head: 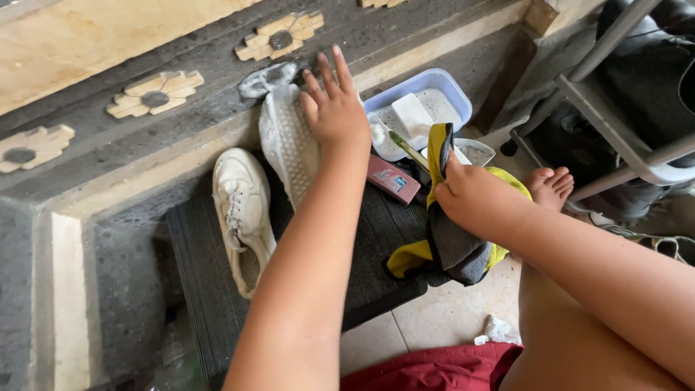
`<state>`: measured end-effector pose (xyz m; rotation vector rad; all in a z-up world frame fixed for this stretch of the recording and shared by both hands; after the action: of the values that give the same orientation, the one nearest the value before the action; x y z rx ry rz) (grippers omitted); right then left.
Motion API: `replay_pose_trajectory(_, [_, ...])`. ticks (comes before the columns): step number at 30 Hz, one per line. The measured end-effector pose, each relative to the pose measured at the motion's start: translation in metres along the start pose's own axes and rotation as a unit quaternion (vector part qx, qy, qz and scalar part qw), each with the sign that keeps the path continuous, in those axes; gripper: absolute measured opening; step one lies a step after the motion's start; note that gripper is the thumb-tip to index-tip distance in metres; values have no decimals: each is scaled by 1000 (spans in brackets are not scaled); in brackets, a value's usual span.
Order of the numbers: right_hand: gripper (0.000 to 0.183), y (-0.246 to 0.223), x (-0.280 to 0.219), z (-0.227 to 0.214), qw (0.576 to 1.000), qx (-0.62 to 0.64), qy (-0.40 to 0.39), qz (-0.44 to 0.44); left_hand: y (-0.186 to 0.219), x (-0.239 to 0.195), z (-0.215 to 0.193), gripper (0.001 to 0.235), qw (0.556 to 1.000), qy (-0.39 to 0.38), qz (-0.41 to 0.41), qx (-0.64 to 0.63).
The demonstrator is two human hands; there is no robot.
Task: The person scrubs the sole of a white sneaker with a brush and soapy water, then wipes the sole with a cloth. The person handles the shoe and cleaning tools to remove dirt from the bottom surface.
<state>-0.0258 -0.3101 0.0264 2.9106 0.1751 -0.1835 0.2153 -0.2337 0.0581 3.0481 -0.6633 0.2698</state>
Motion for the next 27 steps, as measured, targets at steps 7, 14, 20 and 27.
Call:
replay_pose_trajectory(7, [45, -29, 3, -89, 919, 311, -71, 232, -97, -129, -102, 73, 911, 217, 135, -324])
replay_pose_trajectory(14, [55, -73, 61, -144, 991, 123, 52, 28, -142, -239, -22, 116, 842, 228, 95, -479])
replay_pose_trajectory(20, [67, -38, 144, -180, 982, 86, -59, 156, -147, -224, -6, 139, 848, 149, 37, -507])
replay_pose_trajectory(27, [60, -6, 204, -143, 956, 164, -124, 210, -143, -210, 7, 134, 870, 33, 18, -491])
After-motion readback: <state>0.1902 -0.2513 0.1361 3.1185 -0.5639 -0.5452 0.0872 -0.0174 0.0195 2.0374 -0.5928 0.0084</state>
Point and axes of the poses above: each hand's wrist, its own x-axis towards the middle knuckle, its own z-axis out of the palm, y = z × x, the point moved 6 cm from there along x, towards the middle knuckle, and after that the axes turned 4 degrees about -x, right-handed, at the moved point
